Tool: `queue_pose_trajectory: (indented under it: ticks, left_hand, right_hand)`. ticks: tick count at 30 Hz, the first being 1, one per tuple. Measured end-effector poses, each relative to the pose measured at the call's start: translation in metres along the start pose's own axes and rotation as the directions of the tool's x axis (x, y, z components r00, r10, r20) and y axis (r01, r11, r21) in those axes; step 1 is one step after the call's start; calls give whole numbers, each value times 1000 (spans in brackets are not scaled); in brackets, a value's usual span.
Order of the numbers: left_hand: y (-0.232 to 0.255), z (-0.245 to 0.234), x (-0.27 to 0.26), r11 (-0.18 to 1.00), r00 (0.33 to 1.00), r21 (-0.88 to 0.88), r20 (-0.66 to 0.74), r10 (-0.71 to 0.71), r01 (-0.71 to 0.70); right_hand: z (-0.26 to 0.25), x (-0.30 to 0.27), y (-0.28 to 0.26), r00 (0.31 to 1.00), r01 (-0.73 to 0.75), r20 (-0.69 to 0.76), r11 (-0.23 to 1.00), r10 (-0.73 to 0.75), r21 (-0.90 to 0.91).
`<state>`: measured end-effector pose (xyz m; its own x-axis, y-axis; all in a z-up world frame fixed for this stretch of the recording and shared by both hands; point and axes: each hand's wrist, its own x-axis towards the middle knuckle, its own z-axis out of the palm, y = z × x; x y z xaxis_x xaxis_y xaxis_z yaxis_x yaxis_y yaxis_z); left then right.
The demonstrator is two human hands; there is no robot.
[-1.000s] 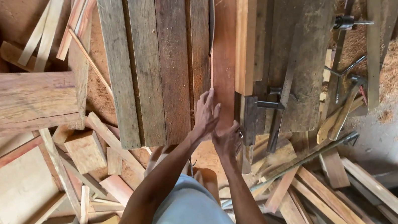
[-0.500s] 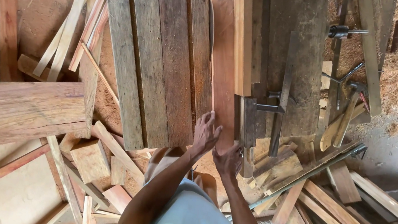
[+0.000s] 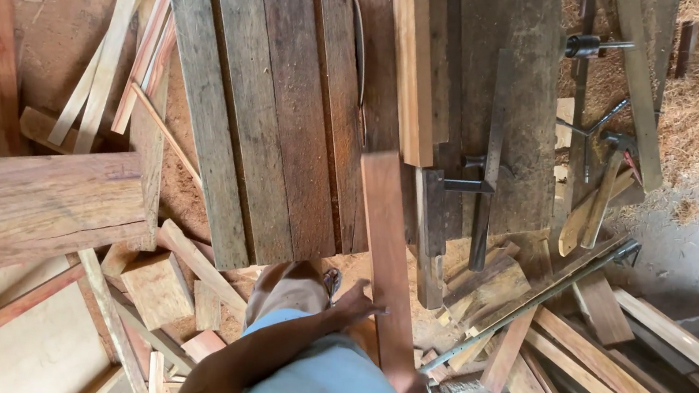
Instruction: Measuring and cutting a wood plank using a table saw, ruler, and hammer in a workshop.
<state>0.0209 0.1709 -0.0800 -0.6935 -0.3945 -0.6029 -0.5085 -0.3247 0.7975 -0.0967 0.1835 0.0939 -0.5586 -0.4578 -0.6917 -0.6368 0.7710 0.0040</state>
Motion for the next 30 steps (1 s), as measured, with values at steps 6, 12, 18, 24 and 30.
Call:
queue_pose_trajectory:
  ticks: [6,12,18,24,30]
  left_hand:
    - [9,-39,-54,619,839,-569,404,-364,542]
    - [11,-157,-107,588,915,-727,137,-380,354]
    - [151,-204,-120,918,924,-288,-190,-333,272]
    - [278,-179,0,932,858,263,-386,340,-250]
    - [352,-227,235,840,519,520,-681,516,-152]
  right_hand:
    - [-42,-12,-43,973,216,77,975,-219,50]
    - [-39,-26,-37,932,346,64,930,-356,122]
    - [-39,9,-95,819,557,-177,830,-546,15]
    - [-61,43,-21,814,564,-296,803,-501,191]
    - [-61,177,102,883,304,-428,929,-191,213]
